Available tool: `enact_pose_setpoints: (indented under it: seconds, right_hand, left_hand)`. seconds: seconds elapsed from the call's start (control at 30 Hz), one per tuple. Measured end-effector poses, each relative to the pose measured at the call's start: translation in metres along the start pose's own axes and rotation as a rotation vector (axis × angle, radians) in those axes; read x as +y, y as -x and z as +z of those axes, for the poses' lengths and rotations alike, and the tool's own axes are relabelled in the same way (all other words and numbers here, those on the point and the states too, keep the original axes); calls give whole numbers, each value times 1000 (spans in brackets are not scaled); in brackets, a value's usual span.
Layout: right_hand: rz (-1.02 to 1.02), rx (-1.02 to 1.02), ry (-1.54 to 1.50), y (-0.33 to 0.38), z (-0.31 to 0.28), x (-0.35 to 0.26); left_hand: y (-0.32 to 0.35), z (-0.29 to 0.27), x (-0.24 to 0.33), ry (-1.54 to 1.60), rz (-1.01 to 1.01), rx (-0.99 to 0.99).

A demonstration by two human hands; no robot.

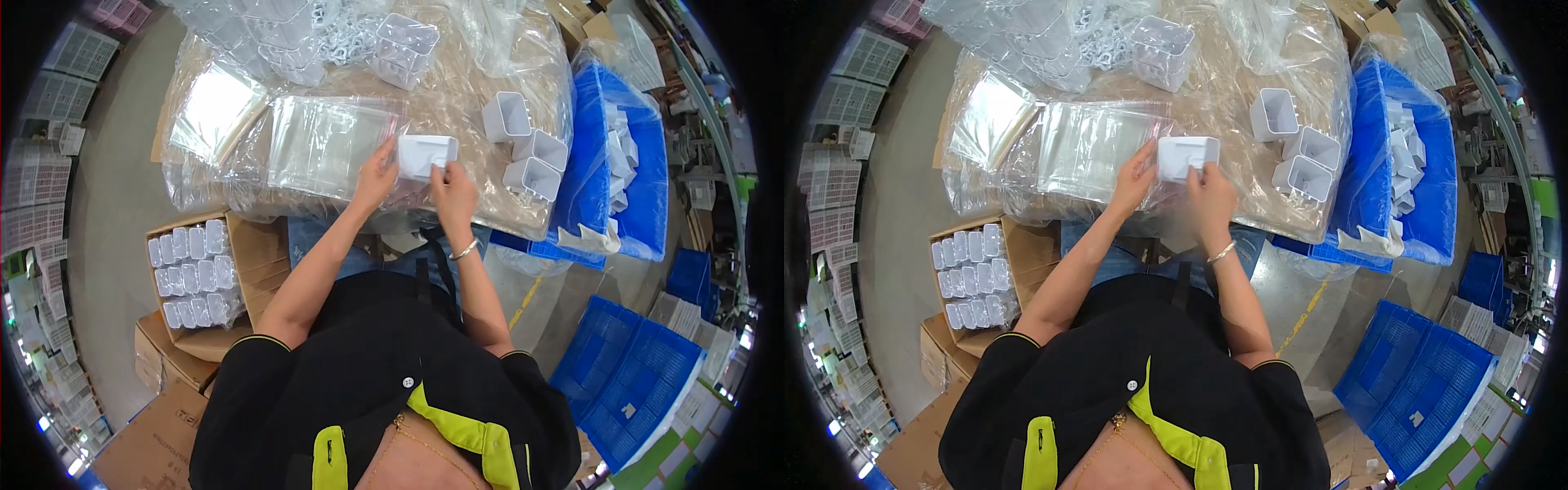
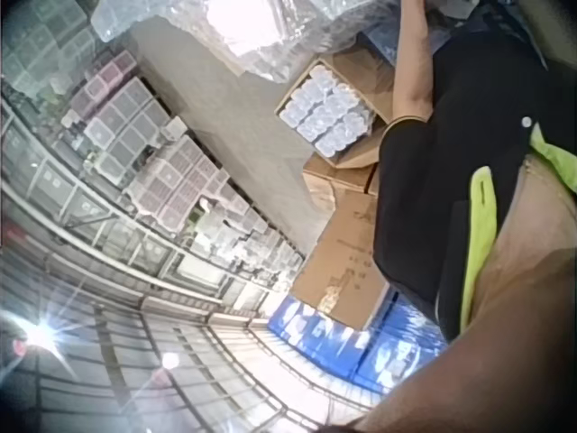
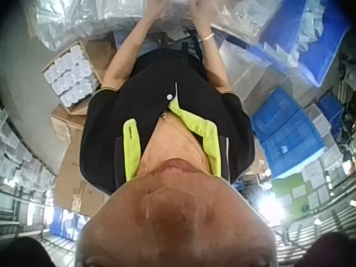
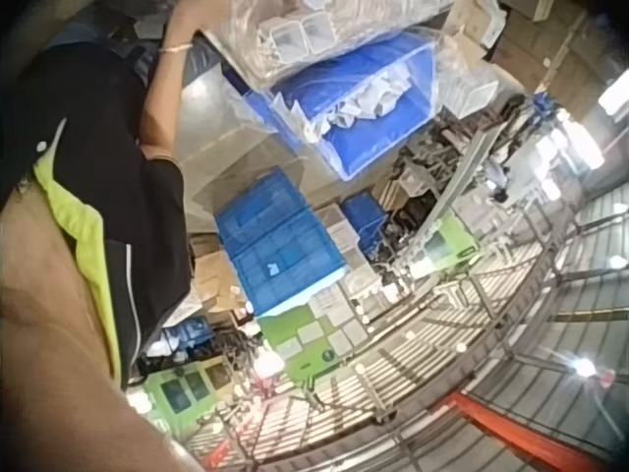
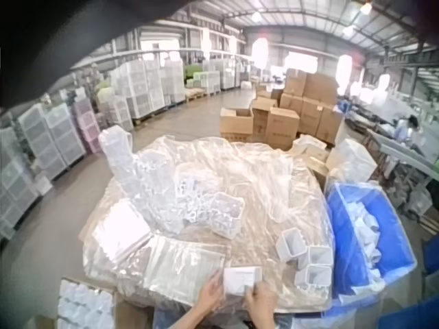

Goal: Packaging small white electronic components or housings into plastic ziplock bags at a workstation.

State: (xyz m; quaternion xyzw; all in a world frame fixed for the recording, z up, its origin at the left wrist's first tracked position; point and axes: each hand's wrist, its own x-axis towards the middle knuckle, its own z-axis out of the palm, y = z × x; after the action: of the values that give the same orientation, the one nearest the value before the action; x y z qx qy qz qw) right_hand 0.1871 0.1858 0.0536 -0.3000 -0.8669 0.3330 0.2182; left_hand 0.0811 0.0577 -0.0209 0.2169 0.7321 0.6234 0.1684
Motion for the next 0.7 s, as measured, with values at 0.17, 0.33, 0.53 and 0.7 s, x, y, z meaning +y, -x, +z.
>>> enact_pose_setpoints:
  seconds: [0.17, 0.33, 0.53, 0.7]
  right_hand:
    - [-338, -37, 207, 21, 22, -33]
    - [-507, -243, 123, 23, 10, -47]
    - [-111, 172, -224, -3, 12, -16]
    - [-208, -28, 11, -16, 34, 10]
  left_hand:
    - [0, 10, 3, 16, 2, 125]
    - [-3, -6, 24, 177, -394, 101]
    - [-9, -17, 27, 240, -313, 169]
    - [-6, -15, 33, 68, -396, 148]
